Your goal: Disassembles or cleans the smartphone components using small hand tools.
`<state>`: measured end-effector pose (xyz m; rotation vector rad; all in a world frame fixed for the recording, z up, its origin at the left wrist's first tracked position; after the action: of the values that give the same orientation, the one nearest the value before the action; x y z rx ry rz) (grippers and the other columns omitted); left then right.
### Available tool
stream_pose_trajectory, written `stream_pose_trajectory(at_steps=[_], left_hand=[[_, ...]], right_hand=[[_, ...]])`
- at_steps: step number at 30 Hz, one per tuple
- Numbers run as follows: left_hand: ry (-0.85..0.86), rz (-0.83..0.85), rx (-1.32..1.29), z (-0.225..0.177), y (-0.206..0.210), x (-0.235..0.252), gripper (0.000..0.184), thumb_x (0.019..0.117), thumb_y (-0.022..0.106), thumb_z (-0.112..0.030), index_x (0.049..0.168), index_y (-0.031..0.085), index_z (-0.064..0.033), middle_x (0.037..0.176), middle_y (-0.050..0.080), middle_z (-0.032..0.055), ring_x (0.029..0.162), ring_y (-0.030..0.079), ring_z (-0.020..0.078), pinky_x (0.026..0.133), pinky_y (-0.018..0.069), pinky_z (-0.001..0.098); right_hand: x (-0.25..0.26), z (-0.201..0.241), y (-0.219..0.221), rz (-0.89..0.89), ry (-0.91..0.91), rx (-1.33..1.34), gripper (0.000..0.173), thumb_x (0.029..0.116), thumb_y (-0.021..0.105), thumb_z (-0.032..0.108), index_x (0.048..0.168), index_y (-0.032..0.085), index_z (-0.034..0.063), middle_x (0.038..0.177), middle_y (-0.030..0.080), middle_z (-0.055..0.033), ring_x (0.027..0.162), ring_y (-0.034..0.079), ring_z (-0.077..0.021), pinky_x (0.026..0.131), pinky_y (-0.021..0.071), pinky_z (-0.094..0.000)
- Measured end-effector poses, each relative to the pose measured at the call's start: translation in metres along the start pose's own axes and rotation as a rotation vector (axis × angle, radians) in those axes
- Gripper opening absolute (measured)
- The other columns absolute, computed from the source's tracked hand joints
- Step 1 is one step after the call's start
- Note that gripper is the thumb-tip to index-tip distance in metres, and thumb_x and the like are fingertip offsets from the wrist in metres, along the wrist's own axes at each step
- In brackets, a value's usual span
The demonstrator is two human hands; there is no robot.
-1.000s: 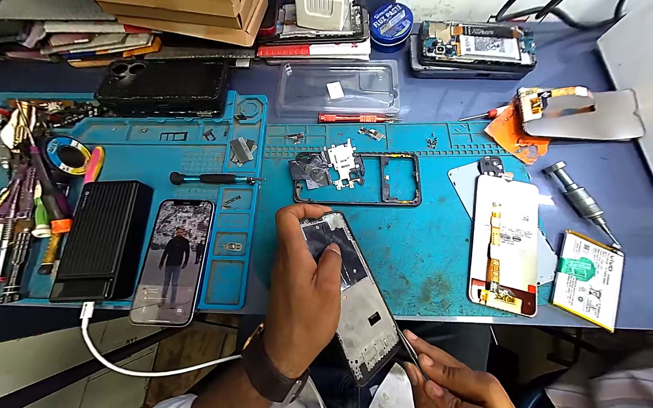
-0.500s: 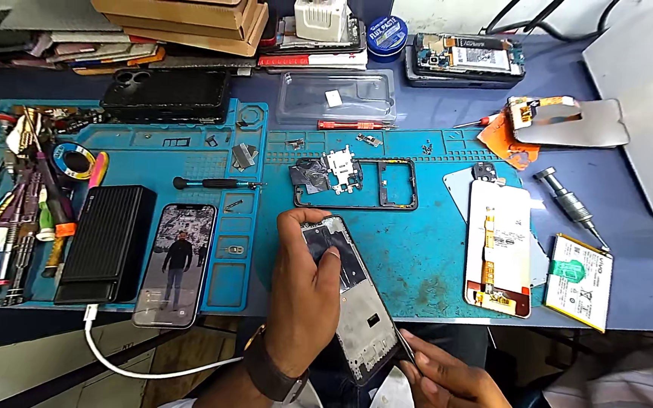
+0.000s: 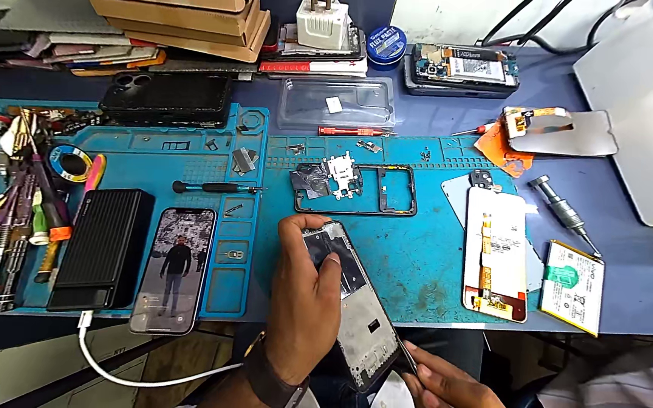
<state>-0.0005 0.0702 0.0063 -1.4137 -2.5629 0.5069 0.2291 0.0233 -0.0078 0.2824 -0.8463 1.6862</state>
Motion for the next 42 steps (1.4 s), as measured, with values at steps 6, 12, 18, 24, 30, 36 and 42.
stream_pose_trajectory(at_steps=[6,12,18,24,30,36,42], left_hand=[[0.023,0.004,0.008,-0.001,0.000,0.000,0.044,0.0920,0.055,-0.010,0.134,0.048,-0.0198,0.128,0.063,-0.0037,0.110,0.065,0.0099,0.080,0.0586,0.0334],[0.014,-0.001,-0.005,0.000,0.000,0.000,0.043,0.0928,0.056,-0.011,0.134,0.048,-0.0203,0.127,0.063,-0.0032,0.111,0.065,0.0102,0.081,0.0589,0.0342],[0.025,0.007,-0.010,-0.001,-0.001,0.000,0.043,0.0928,0.055,-0.010,0.134,0.048,-0.0192,0.128,0.062,-0.0031,0.111,0.064,0.0098,0.081,0.0587,0.0331],[0.000,-0.005,-0.012,0.000,0.000,-0.001,0.044,0.0925,0.056,-0.012,0.135,0.049,-0.0201,0.121,0.064,-0.0020,0.103,0.067,0.0107,0.076,0.0597,0.0339],[0.013,0.000,-0.011,0.001,0.000,-0.002,0.043,0.0928,0.056,-0.011,0.134,0.049,-0.0193,0.123,0.063,-0.0020,0.105,0.066,0.0102,0.077,0.0591,0.0327],[0.002,-0.014,-0.014,0.002,0.000,-0.002,0.043,0.0926,0.056,-0.013,0.135,0.049,-0.0206,0.120,0.064,-0.0020,0.102,0.067,0.0111,0.075,0.0594,0.0349],[0.008,-0.003,-0.020,0.001,0.000,-0.001,0.043,0.0928,0.055,-0.012,0.135,0.049,-0.0201,0.122,0.064,-0.0024,0.105,0.066,0.0104,0.077,0.0596,0.0335]], right_hand=[[0.014,-0.007,0.014,-0.033,-0.120,-0.055,0.013,0.0908,0.072,0.000,0.087,0.060,0.0043,0.094,0.070,-0.0076,0.103,0.074,-0.0248,0.088,0.0668,-0.0374],[0.000,0.000,0.000,0.003,-0.019,-0.042,0.009,0.0913,0.073,0.002,0.092,0.064,0.0035,0.100,0.073,-0.0091,0.105,0.075,-0.0243,0.089,0.0663,-0.0374],[0.012,-0.005,0.014,-0.038,-0.101,-0.047,0.013,0.0912,0.072,0.000,0.090,0.060,0.0043,0.097,0.071,-0.0081,0.105,0.074,-0.0255,0.088,0.0670,-0.0385],[0.003,-0.001,0.003,-0.020,-0.024,-0.036,0.011,0.0912,0.073,0.002,0.091,0.062,0.0046,0.097,0.071,-0.0075,0.105,0.075,-0.0238,0.088,0.0667,-0.0375],[0.012,-0.005,0.011,-0.032,-0.085,-0.048,0.011,0.0915,0.072,0.001,0.089,0.061,0.0049,0.097,0.071,-0.0081,0.104,0.074,-0.0251,0.088,0.0669,-0.0383],[0.020,-0.007,0.017,-0.058,-0.081,-0.062,0.014,0.0905,0.074,0.002,0.086,0.061,0.0061,0.095,0.071,-0.0060,0.102,0.075,-0.0228,0.086,0.0673,-0.0362],[0.014,-0.004,0.010,-0.031,-0.051,-0.049,0.012,0.0899,0.074,0.001,0.087,0.062,0.0047,0.096,0.071,-0.0069,0.104,0.074,-0.0234,0.088,0.0667,-0.0372]])
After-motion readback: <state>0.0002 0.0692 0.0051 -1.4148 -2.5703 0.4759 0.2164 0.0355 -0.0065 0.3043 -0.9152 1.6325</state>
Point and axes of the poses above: each hand's wrist, its own x-axis towards the middle knuckle, its own y-axis out of the palm, z = x × y, the point moved 5 cm from there along x, towards the middle knuckle
